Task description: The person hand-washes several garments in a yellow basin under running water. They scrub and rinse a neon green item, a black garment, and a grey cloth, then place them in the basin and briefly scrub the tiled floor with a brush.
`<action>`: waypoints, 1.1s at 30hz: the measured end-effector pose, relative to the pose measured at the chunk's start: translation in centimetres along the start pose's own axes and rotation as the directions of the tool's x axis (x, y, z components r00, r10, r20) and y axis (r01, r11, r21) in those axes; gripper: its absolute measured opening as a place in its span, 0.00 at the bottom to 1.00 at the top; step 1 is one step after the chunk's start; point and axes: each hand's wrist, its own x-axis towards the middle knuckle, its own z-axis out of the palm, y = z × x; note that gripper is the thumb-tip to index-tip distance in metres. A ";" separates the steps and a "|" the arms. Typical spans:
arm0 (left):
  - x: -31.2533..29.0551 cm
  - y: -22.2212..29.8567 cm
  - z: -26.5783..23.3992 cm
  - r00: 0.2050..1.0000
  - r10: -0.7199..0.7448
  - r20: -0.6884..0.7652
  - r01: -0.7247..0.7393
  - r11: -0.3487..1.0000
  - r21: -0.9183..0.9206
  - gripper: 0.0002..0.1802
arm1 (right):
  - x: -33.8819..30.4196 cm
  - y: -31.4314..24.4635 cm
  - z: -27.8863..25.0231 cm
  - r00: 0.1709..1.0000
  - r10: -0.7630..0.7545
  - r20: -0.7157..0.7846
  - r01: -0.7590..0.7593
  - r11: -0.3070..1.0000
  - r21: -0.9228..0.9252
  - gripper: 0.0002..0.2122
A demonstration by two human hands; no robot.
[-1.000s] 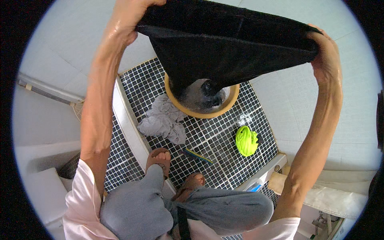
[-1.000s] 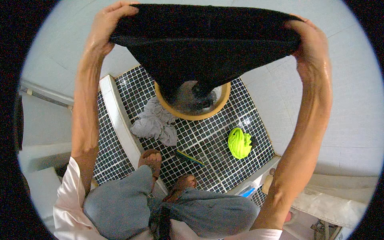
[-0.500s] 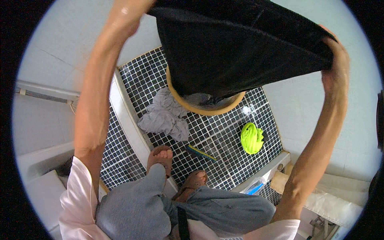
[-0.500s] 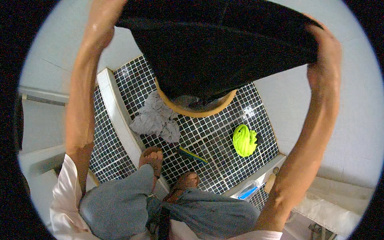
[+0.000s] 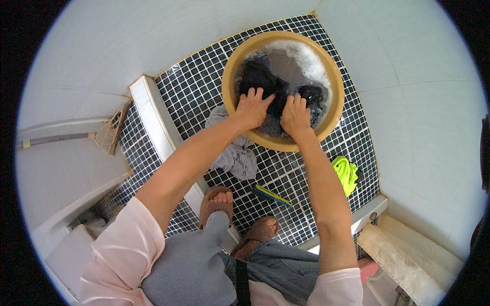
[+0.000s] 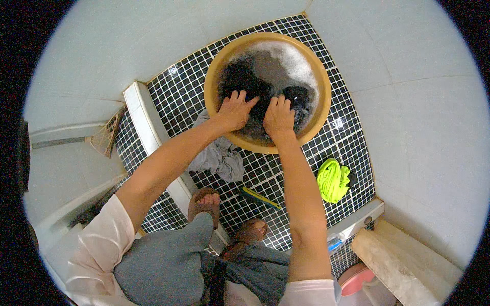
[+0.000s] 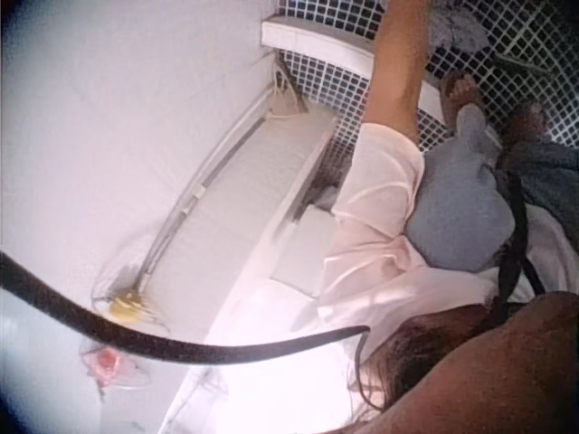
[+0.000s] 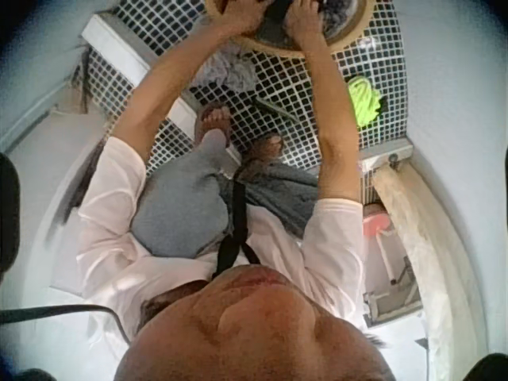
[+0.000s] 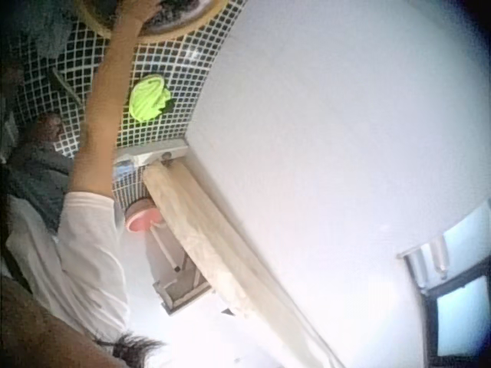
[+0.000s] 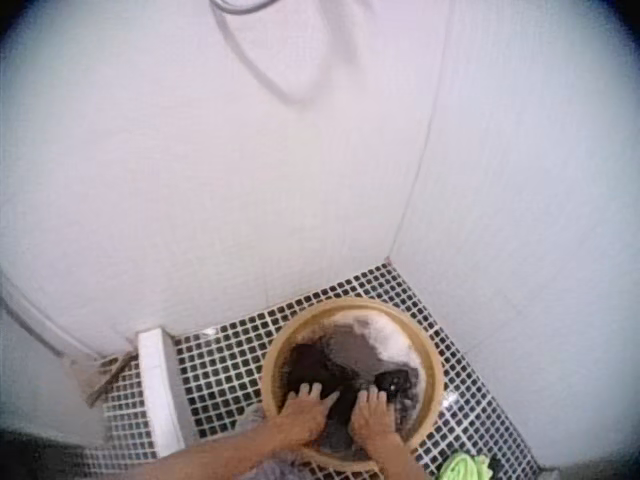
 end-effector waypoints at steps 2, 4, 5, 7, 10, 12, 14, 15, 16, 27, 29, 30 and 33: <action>1.7 -0.2 1.1 0.999 -0.024 0.038 0.022 0.999 0.029 0.30 | 0.5 -0.7 1.2 0.999 0.044 0.024 -0.043 0.999 -0.027 0.20; 3.6 -0.6 2.1 0.990 -0.019 0.139 0.009 0.997 0.075 0.25 | 1.0 -0.9 1.3 0.991 0.113 0.066 -0.113 0.994 -0.014 0.22; 4.3 -1.0 2.7 0.973 -0.004 0.232 -0.021 0.994 0.107 0.23 | 1.2 -0.9 1.1 0.994 0.043 0.104 -0.032 0.994 -0.103 0.21; 5.4 -2.0 3.9 0.949 0.000 0.317 -0.033 0.994 0.100 0.21 | 1.8 -0.6 0.4 0.942 -0.003 0.337 0.099 0.958 -0.268 0.20; 7.4 -3.8 5.2 0.944 -0.024 0.330 0.024 1.000 0.004 0.21 | 2.7 -0.5 0.2 0.928 0.072 0.366 -0.063 0.997 -0.036 0.20; 8.9 -4.7 5.4 0.914 -0.031 0.405 0.051 0.998 -0.039 0.21 | 2.7 -1.1 1.2 0.923 0.198 0.329 -0.239 0.967 0.089 0.21; 9.6 -5.0 5.5 0.896 0.022 0.444 0.023 0.995 -0.096 0.21 | 2.1 -2.0 2.8 0.966 0.194 0.173 -0.210 0.974 0.079 0.21; 9.6 -4.8 5.3 0.900 0.060 0.432 -0.002 0.991 -0.134 0.21 | 1.5 -2.5 3.8 0.990 0.124 0.071 -0.123 0.992 -0.024 0.21; 9.1 -4.5 5.2 0.922 0.033 0.385 0.013 0.993 -0.116 0.21 | 0.9 -2.8 4.3 0.996 0.059 0.061 -0.050 0.987 -0.151 0.21; 1.9 -1.6 -12.1 0.927 -0.369 -0.066 0.119 0.458 -0.881 0.12 | 1.1 7.5 -14.3 0.913 0.225 0.340 -0.252 -0.346 0.904 0.13; 2.8 -1.3 -18.9 0.929 -0.369 -0.027 0.094 0.306 -0.947 0.10 | 0.7 7.6 -22.0 0.946 0.307 0.105 0.024 -0.389 0.921 0.12; 2.6 -1.4 -22.4 0.937 -0.286 -0.200 -0.031 0.502 -0.864 0.10 | 0.4 7.5 -26.5 0.941 0.339 0.016 0.097 -0.316 0.944 0.11; -0.3 -0.9 -31.1 0.674 0.033 -0.738 -0.456 0.805 -0.380 0.12 | -2.3 6.1 -38.2 0.894 0.402 -0.197 0.307 -0.230 0.924 0.11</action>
